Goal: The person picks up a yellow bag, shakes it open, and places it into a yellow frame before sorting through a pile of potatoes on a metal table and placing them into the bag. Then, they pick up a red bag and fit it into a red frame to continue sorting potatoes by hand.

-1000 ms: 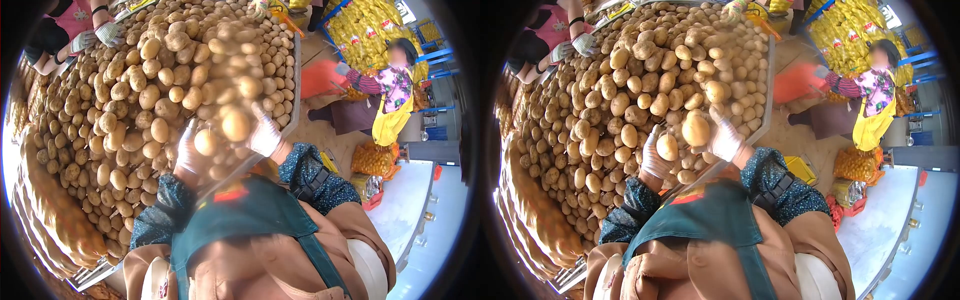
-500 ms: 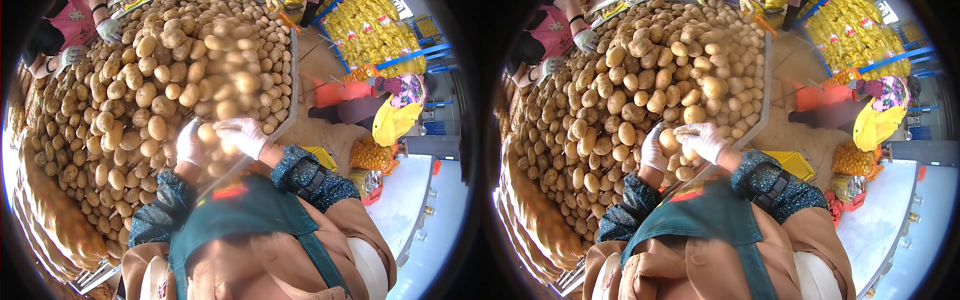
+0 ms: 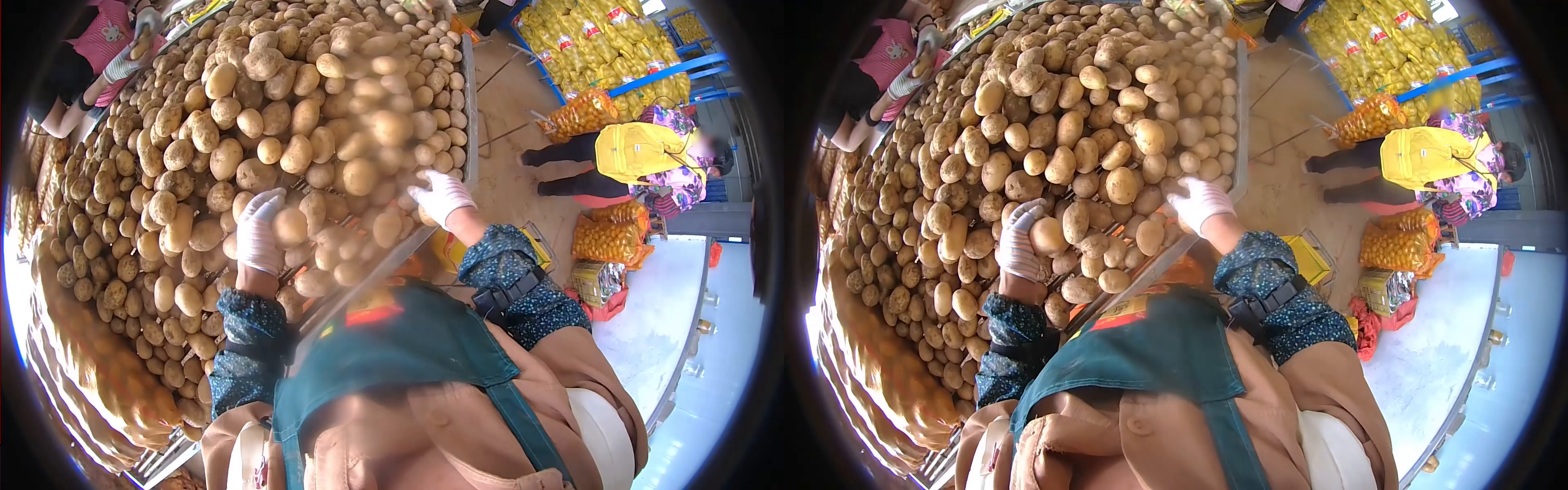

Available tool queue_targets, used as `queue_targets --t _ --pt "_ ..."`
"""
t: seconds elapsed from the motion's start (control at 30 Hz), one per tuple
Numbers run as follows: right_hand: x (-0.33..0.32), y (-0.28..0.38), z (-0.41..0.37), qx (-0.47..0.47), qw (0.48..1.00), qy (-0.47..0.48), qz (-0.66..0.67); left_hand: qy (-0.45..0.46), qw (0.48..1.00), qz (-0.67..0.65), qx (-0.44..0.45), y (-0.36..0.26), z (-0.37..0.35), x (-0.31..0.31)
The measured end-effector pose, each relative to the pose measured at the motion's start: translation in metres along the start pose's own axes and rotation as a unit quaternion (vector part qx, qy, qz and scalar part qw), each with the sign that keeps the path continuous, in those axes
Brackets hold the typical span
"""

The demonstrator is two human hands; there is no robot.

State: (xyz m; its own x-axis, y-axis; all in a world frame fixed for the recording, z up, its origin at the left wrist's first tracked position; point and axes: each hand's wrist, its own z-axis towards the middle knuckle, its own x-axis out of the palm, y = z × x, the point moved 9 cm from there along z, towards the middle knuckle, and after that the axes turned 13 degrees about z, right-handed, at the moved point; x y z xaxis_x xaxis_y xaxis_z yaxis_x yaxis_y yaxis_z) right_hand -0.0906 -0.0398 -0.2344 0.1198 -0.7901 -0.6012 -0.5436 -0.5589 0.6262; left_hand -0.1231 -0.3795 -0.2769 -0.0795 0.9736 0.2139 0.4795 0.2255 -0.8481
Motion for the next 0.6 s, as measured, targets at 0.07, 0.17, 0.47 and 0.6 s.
queue_targets --t 0.07,0.17,0.47,0.6 --pt "0.004 0.009 0.006 -0.050 0.990 0.001 -0.132 0.010 0.984 0.169 0.056 0.002 0.006 -0.005" --pt "0.036 0.040 0.011 -0.071 0.985 0.048 -0.151 0.021 0.875 0.459 0.152 0.019 0.017 0.006" --pt "0.078 0.066 0.054 0.024 0.968 0.135 -0.211 0.069 0.643 0.761 0.042 0.006 -0.006 0.061" --pt "0.073 0.039 0.049 -0.078 0.987 0.120 -0.071 0.147 0.899 0.403 0.089 0.018 -0.003 0.040"
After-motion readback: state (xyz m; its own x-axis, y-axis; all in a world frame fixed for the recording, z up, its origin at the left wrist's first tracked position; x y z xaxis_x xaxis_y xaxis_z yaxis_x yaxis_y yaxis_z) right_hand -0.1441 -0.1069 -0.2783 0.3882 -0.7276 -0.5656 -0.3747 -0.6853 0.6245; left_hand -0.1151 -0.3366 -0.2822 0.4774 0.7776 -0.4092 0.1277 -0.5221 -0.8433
